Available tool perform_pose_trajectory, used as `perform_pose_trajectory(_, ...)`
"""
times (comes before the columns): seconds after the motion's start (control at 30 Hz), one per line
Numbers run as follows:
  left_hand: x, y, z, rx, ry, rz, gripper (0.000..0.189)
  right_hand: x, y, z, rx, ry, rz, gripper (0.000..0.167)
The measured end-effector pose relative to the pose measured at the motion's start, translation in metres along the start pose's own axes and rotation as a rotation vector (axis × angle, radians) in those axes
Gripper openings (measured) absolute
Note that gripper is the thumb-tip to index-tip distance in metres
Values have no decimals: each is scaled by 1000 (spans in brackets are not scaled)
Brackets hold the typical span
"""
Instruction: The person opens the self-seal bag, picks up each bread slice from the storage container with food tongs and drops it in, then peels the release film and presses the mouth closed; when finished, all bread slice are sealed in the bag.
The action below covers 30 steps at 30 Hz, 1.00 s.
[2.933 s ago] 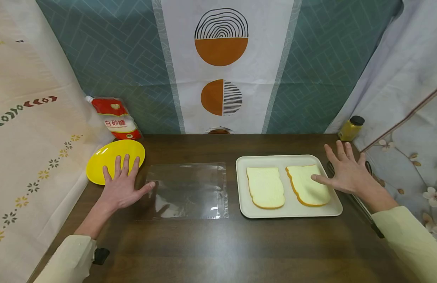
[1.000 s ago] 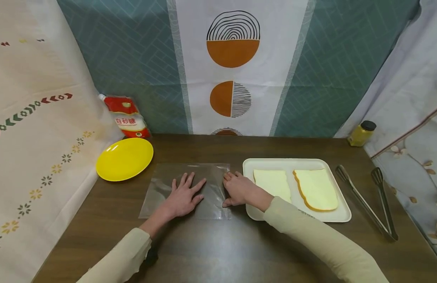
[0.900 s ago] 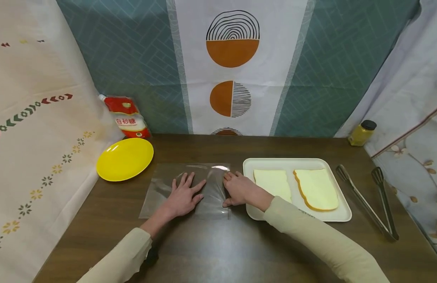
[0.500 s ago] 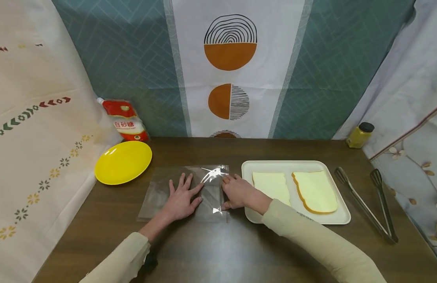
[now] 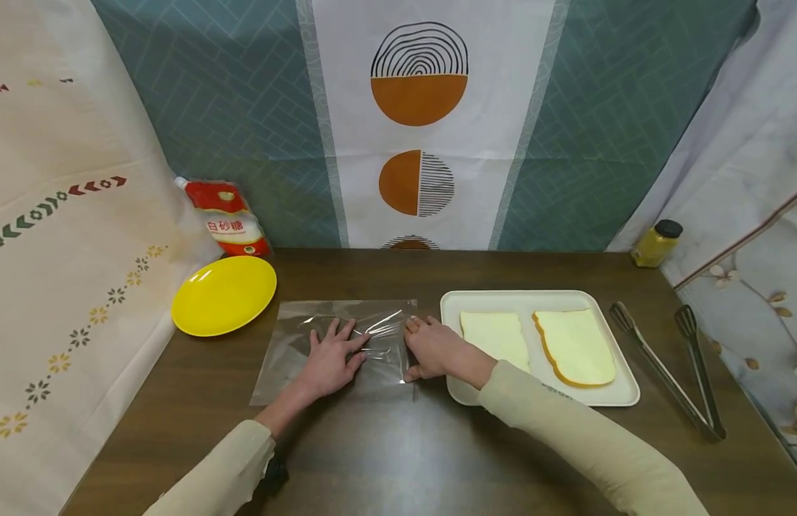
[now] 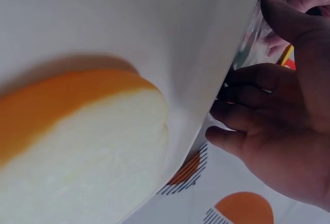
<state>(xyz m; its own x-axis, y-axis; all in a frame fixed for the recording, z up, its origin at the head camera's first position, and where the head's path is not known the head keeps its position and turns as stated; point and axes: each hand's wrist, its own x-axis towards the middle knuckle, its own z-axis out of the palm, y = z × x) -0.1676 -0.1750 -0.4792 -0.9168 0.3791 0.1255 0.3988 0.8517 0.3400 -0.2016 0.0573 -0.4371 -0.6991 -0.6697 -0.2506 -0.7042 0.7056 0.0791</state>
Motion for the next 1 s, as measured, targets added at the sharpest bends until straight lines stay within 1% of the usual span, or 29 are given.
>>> perform_pose_trajectory(0.17, 1, -3, 1, -44, 27, -20, 35, 0, 0, -1, -6, 14, -6, 88)
perform_pose_trajectory(0.27, 1, -4, 1, -106, 48, -27, 33, -1, 0, -1, -22, 24, -11, 88)
perform_pose_trajectory(0.4, 0, -4, -3, -192, 102, -19, 29, -1, 0, -1, -44, 50, -23, 87)
perform_pose_trajectory(0.5, 1, -3, -5, -229, 126, -10, 28, -2, -1, 0, -40, 64, -27, 85)
perform_pose_trajectory(0.6, 1, -2, -7, -231, 136, -1, 28, -2, -1, -1, -30, 61, -22, 86)
perform_pose_trajectory(0.73, 0, -1, -8, -203, 158, 8, 28, -2, -1, -1, -19, 57, -20, 87)
perform_pose_trajectory(0.9, 0, 0, -9, -215, 209, 23, 25, -2, -1, -2, -5, 51, -20, 86)
perform_pose_trajectory(1.0, 0, 0, -10, -233, 258, 53, 23, -2, -1, -2, -12, 43, -18, 85)
